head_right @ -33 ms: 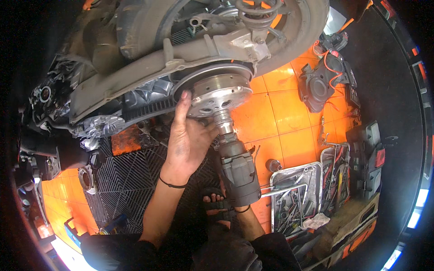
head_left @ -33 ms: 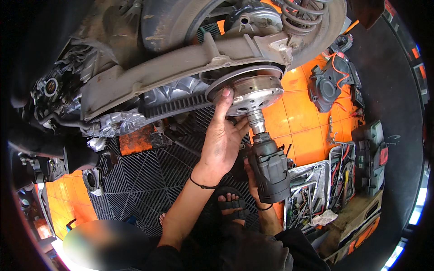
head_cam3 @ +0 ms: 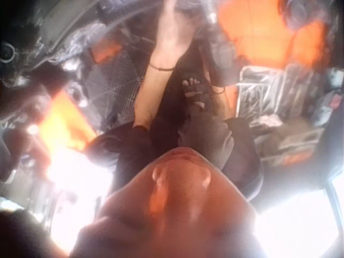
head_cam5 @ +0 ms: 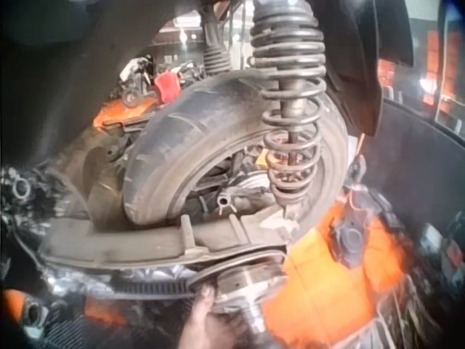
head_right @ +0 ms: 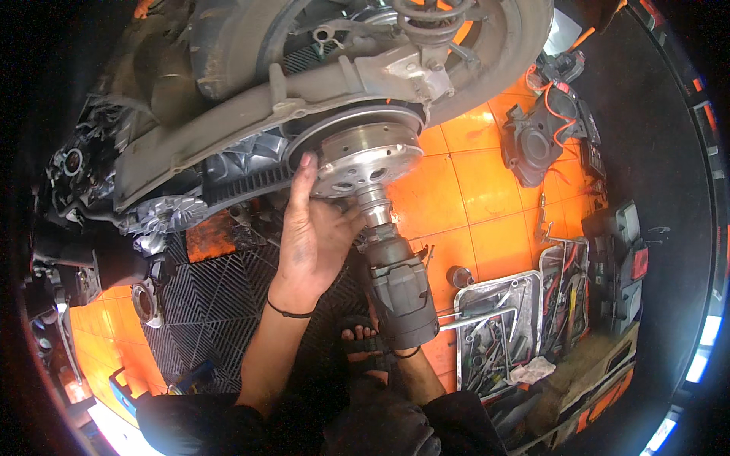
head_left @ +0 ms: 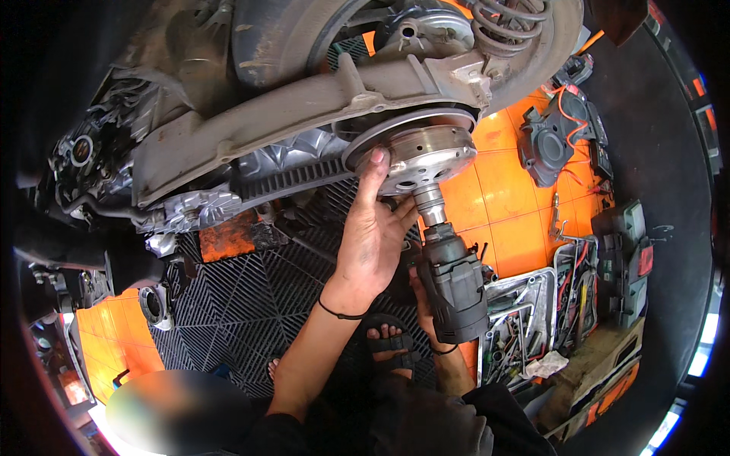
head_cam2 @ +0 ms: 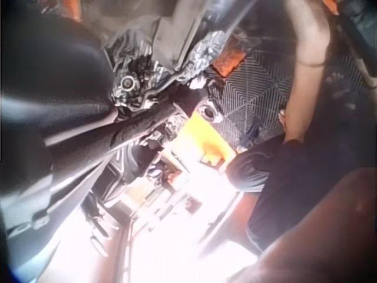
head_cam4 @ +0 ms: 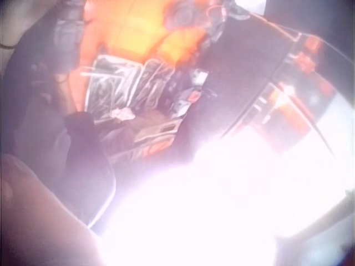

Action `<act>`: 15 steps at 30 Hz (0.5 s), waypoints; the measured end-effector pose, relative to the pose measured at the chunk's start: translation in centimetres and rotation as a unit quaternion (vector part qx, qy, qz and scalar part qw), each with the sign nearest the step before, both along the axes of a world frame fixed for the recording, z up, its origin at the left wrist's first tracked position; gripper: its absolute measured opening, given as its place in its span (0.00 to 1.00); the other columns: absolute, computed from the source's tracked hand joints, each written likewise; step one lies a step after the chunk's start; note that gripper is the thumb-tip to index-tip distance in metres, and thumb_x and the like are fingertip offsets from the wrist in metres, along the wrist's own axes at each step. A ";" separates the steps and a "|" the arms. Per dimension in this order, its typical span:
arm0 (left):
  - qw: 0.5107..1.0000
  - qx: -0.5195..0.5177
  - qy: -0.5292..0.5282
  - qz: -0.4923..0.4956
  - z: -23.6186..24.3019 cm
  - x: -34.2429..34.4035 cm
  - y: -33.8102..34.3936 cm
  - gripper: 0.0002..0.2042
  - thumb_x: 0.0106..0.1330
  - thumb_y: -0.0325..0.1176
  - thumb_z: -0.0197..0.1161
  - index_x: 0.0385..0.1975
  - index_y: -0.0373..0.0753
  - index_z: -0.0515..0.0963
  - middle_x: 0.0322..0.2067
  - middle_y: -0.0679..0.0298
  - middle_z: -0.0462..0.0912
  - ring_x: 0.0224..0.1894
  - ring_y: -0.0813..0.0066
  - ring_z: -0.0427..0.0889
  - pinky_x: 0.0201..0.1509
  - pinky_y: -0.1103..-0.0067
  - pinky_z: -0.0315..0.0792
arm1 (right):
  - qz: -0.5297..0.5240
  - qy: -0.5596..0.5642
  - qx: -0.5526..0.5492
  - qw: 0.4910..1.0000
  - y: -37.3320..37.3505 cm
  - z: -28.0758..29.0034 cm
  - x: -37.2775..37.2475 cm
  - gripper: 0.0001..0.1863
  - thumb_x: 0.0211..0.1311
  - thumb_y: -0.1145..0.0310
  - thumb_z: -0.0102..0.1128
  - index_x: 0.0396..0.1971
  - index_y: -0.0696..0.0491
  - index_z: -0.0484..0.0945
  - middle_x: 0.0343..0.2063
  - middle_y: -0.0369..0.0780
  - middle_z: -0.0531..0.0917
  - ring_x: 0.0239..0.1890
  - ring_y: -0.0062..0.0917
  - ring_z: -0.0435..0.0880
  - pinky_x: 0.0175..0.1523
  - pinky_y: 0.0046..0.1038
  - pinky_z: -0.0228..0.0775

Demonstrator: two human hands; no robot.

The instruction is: The person removes a belt and a metal pulley component from the motorcycle engine using an impact wrench, then picks up a transmission cover and cleans its interior surfaces with a brush and spray.

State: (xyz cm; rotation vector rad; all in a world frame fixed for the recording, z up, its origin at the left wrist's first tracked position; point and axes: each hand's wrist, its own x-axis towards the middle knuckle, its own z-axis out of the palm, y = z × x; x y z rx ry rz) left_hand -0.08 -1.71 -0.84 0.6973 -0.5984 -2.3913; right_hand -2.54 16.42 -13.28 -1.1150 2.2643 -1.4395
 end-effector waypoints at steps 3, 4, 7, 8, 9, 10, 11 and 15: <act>1.000 0.010 -0.004 0.017 -0.1 -0.1 0.1 0.40 0.65 0.61 0.63 0.66 0.35 0.61 0.60 0.53 0.69 0.61 0.59 0.72 0.66 0.63 0.69 | -0.018 -0.070 -0.058 0.996 0.1 -1.2 0.1 0.21 0.67 0.80 0.60 0.59 0.56 0.74 0.48 0.41 0.84 0.47 0.24 0.84 0.50 0.25 0.78; 0.999 0.020 -0.014 0.021 0.0 -0.1 0.0 0.40 0.65 0.61 0.63 0.66 0.35 0.62 0.60 0.53 0.69 0.61 0.59 0.72 0.66 0.63 0.69 | -0.026 -0.101 -0.085 0.991 0.0 -1.5 0.0 0.21 0.66 0.80 0.61 0.59 0.56 0.74 0.48 0.41 0.83 0.47 0.24 0.84 0.50 0.25 0.79; 0.999 -0.005 -0.021 0.025 0.1 -0.1 0.1 0.40 0.64 0.60 0.65 0.66 0.35 0.62 0.60 0.53 0.69 0.61 0.59 0.72 0.66 0.63 0.69 | -0.001 -0.134 -0.044 0.990 0.0 -1.6 -0.9 0.20 0.67 0.78 0.60 0.58 0.56 0.73 0.47 0.42 0.83 0.46 0.24 0.84 0.50 0.25 0.80; 0.999 -0.008 -0.023 0.027 0.2 -0.1 0.2 0.41 0.64 0.60 0.66 0.66 0.35 0.62 0.60 0.53 0.69 0.61 0.59 0.72 0.65 0.63 0.69 | 0.022 -0.104 0.014 0.994 0.0 -1.4 -1.1 0.20 0.68 0.78 0.60 0.58 0.56 0.72 0.47 0.42 0.82 0.46 0.24 0.84 0.51 0.25 0.80; 0.999 -0.008 -0.028 0.030 0.2 -0.2 0.3 0.41 0.64 0.60 0.66 0.66 0.35 0.62 0.60 0.53 0.69 0.60 0.58 0.72 0.65 0.63 0.69 | 0.062 -0.016 0.143 0.988 0.3 -0.7 -1.8 0.19 0.68 0.77 0.59 0.57 0.56 0.73 0.46 0.42 0.82 0.46 0.24 0.84 0.52 0.24 0.80; 0.999 -0.018 -0.022 0.034 0.3 -0.2 0.4 0.41 0.63 0.60 0.67 0.66 0.35 0.62 0.60 0.54 0.69 0.60 0.58 0.72 0.65 0.63 0.69 | 0.043 -0.060 0.125 0.989 0.5 0.1 -2.0 0.16 0.68 0.76 0.59 0.55 0.56 0.74 0.45 0.42 0.83 0.45 0.26 0.84 0.51 0.26 0.79; 0.999 -0.006 -0.027 0.034 0.3 -0.3 0.5 0.41 0.63 0.60 0.67 0.66 0.35 0.62 0.59 0.54 0.69 0.60 0.58 0.72 0.65 0.63 0.69 | 0.025 -0.136 0.045 0.989 0.7 0.9 -2.2 0.14 0.68 0.75 0.59 0.52 0.55 0.76 0.44 0.42 0.83 0.45 0.27 0.84 0.51 0.28 0.79; 0.999 0.014 -0.006 0.040 0.2 -0.4 0.5 0.42 0.61 0.60 0.68 0.66 0.35 0.62 0.59 0.55 0.70 0.59 0.59 0.72 0.64 0.64 0.69 | 0.049 0.308 0.135 0.941 0.5 3.8 -2.5 0.09 0.67 0.73 0.62 0.45 0.55 0.81 0.41 0.41 0.85 0.43 0.32 0.85 0.49 0.35 0.78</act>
